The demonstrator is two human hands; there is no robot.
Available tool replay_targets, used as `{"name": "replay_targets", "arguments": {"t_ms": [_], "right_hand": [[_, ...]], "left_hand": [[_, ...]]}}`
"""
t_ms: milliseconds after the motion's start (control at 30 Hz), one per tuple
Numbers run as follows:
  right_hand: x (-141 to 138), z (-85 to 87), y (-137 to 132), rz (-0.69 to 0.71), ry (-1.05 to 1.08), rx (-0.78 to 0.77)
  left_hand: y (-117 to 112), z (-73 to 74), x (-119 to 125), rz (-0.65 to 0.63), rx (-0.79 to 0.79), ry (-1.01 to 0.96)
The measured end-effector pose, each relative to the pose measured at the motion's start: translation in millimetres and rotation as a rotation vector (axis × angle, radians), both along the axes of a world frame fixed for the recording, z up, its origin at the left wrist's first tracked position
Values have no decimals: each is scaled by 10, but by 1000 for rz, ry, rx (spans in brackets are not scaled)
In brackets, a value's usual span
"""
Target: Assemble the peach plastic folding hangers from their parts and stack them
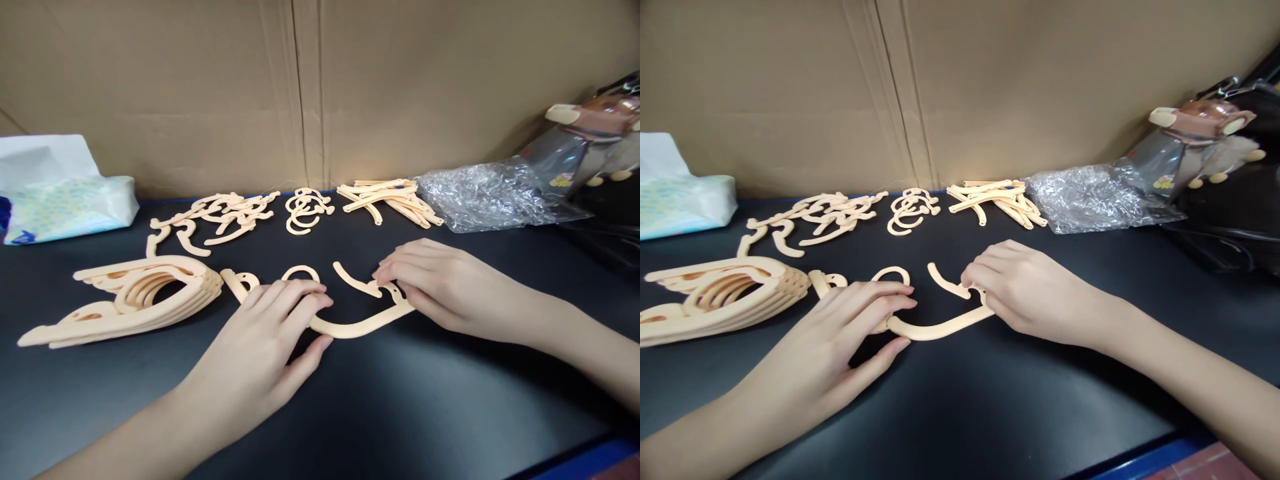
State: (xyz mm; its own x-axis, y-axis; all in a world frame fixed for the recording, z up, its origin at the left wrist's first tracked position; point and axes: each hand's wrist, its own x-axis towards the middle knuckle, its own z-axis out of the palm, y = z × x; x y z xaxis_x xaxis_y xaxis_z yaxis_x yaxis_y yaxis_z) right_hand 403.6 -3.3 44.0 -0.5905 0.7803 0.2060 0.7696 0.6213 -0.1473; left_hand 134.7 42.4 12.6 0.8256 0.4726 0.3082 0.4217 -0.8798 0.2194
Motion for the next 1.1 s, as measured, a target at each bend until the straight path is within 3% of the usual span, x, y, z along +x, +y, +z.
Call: {"name": "replay_targets", "arguments": {"t_ms": [200, 500, 833, 1100], "right_hand": [[-60, 18, -57, 52, 7, -27], [-112, 31, -72, 53, -5, -126], [94, -87, 119, -34, -75, 94], [80, -61, 107, -253, -27, 158]], "left_hand": [[38, 19, -4, 80, 72, 9], [37, 7, -15, 70, 24, -16], [1, 38, -27, 18, -92, -22], [27, -6, -31, -22, -42, -8]]}}
